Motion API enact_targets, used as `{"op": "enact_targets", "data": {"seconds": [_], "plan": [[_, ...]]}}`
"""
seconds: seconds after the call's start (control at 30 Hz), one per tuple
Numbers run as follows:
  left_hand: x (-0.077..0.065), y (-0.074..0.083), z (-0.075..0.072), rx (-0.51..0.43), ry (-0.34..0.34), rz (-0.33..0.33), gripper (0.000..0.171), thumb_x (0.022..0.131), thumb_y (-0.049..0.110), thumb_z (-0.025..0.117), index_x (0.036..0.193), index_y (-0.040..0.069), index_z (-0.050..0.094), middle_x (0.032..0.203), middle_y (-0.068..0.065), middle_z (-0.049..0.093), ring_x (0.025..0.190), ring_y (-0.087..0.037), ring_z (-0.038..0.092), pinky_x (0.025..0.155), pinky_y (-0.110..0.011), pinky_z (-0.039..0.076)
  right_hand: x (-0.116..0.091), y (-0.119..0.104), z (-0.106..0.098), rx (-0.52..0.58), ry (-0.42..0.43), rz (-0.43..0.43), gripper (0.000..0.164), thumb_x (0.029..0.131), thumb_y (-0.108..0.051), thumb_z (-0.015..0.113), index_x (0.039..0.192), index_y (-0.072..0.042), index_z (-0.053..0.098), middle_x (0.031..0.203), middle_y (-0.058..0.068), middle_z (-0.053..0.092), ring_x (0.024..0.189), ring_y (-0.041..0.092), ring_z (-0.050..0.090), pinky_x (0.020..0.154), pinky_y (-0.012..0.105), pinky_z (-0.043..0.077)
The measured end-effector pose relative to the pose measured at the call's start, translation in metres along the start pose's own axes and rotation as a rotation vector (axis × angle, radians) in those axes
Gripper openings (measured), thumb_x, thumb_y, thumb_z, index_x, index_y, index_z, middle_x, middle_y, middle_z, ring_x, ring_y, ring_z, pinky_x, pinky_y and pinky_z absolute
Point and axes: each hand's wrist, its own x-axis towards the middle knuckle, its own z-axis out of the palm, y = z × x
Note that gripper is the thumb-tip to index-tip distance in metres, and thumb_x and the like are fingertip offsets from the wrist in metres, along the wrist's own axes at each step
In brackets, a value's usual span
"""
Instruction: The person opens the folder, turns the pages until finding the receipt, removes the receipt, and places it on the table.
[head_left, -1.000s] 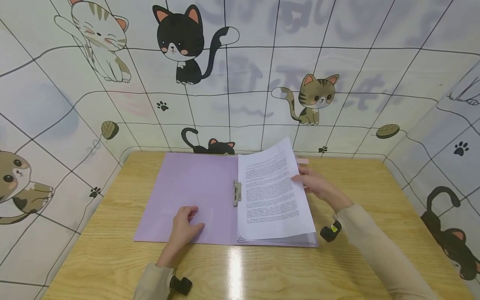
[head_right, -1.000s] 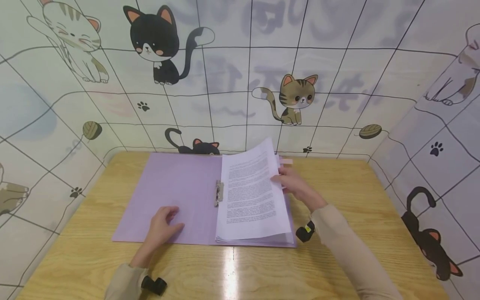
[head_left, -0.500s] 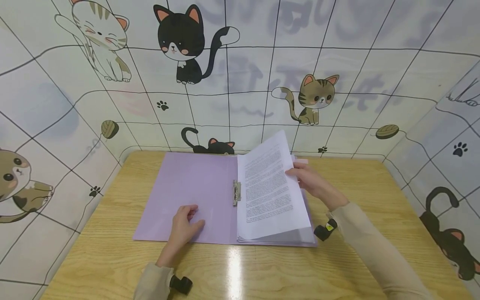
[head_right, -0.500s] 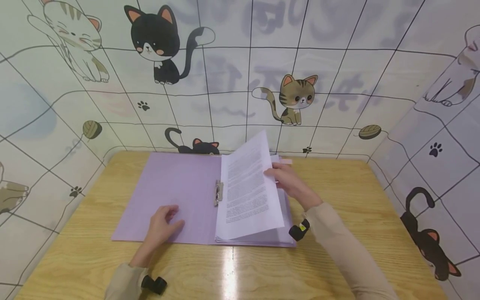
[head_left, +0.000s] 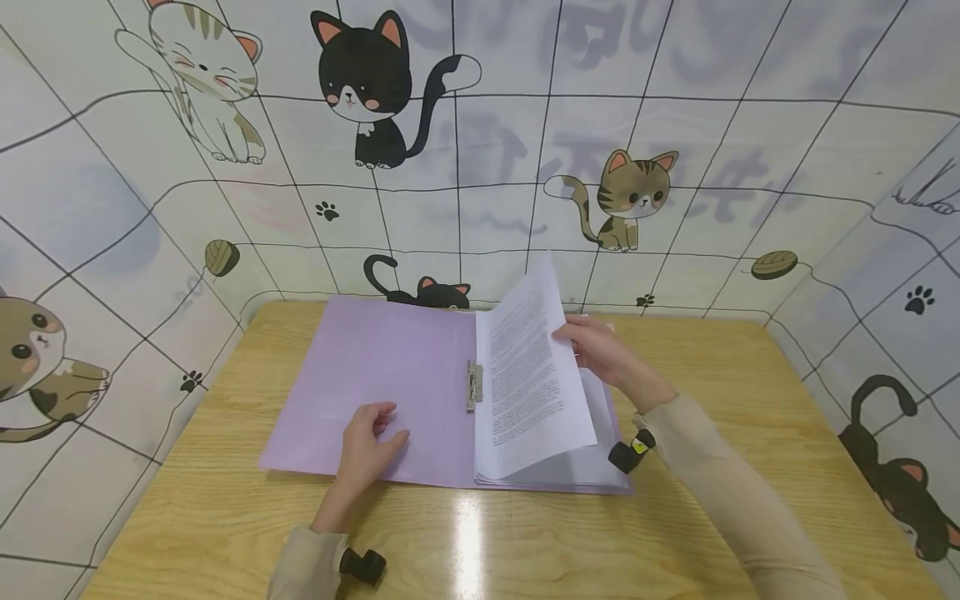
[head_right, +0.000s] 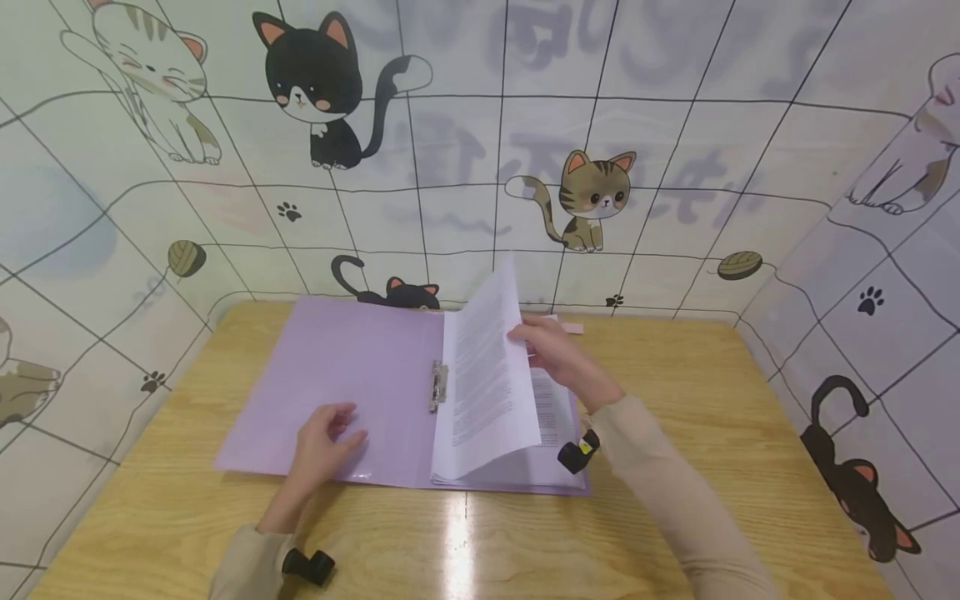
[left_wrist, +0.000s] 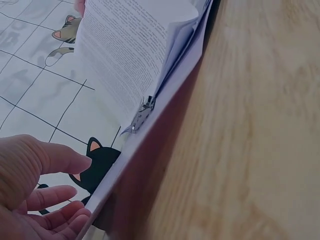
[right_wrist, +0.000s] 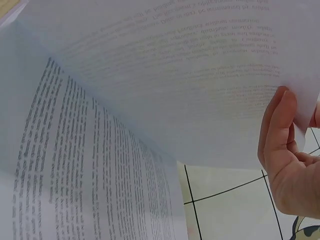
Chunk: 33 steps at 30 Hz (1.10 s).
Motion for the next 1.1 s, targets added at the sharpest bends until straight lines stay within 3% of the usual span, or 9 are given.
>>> {"op": "enact_targets", "data": {"seconds": [0.23, 0.43, 0.83, 1.1], "plan": [[0.001, 0.007, 0.0, -0.008, 0.023, 0.042, 0.038, 0.07, -0.004, 0.075, 0.104, -0.01, 0.06, 0.097, -0.02, 0.058, 0.087, -0.03, 0.057, 0.077, -0.041, 0.052, 0.004, -0.009, 0.014, 0.029, -0.004, -0.016, 0.045, 0.091, -0.007, 0.046, 0.133, 0.007, 0.041, 0.102, 0.008, 0.064, 0.082, 0.016, 0.064, 0.07, 0.03, 0.051], [0.001, 0.021, 0.004, -0.054, 0.017, 0.126, 0.037, 0.068, -0.005, 0.075, 0.102, -0.01, 0.061, 0.097, -0.021, 0.059, 0.085, -0.033, 0.058, 0.074, -0.042, 0.053, 0.009, -0.015, 0.025, 0.026, 0.016, -0.023, 0.043, 0.09, -0.006, 0.047, 0.132, 0.006, 0.045, 0.105, 0.009, 0.062, 0.081, 0.016, 0.063, 0.07, 0.03, 0.05], [-0.007, 0.069, 0.006, -0.25, -0.118, 0.156, 0.04, 0.07, -0.007, 0.075, 0.107, -0.006, 0.06, 0.105, -0.02, 0.059, 0.091, -0.036, 0.057, 0.081, -0.042, 0.052, 0.017, -0.024, 0.042, 0.049, 0.006, -0.044, 0.043, 0.09, -0.007, 0.047, 0.129, 0.012, 0.043, 0.107, 0.015, 0.057, 0.077, 0.014, 0.063, 0.069, 0.027, 0.052], [-0.011, 0.106, 0.008, -0.314, -0.167, 0.247, 0.048, 0.068, -0.002, 0.078, 0.112, -0.001, 0.059, 0.107, -0.01, 0.059, 0.094, -0.026, 0.057, 0.082, -0.04, 0.052, 0.023, -0.025, 0.054, 0.089, 0.025, -0.05, 0.044, 0.089, -0.006, 0.047, 0.128, 0.014, 0.041, 0.105, 0.016, 0.058, 0.076, 0.013, 0.062, 0.067, 0.026, 0.052]]}}
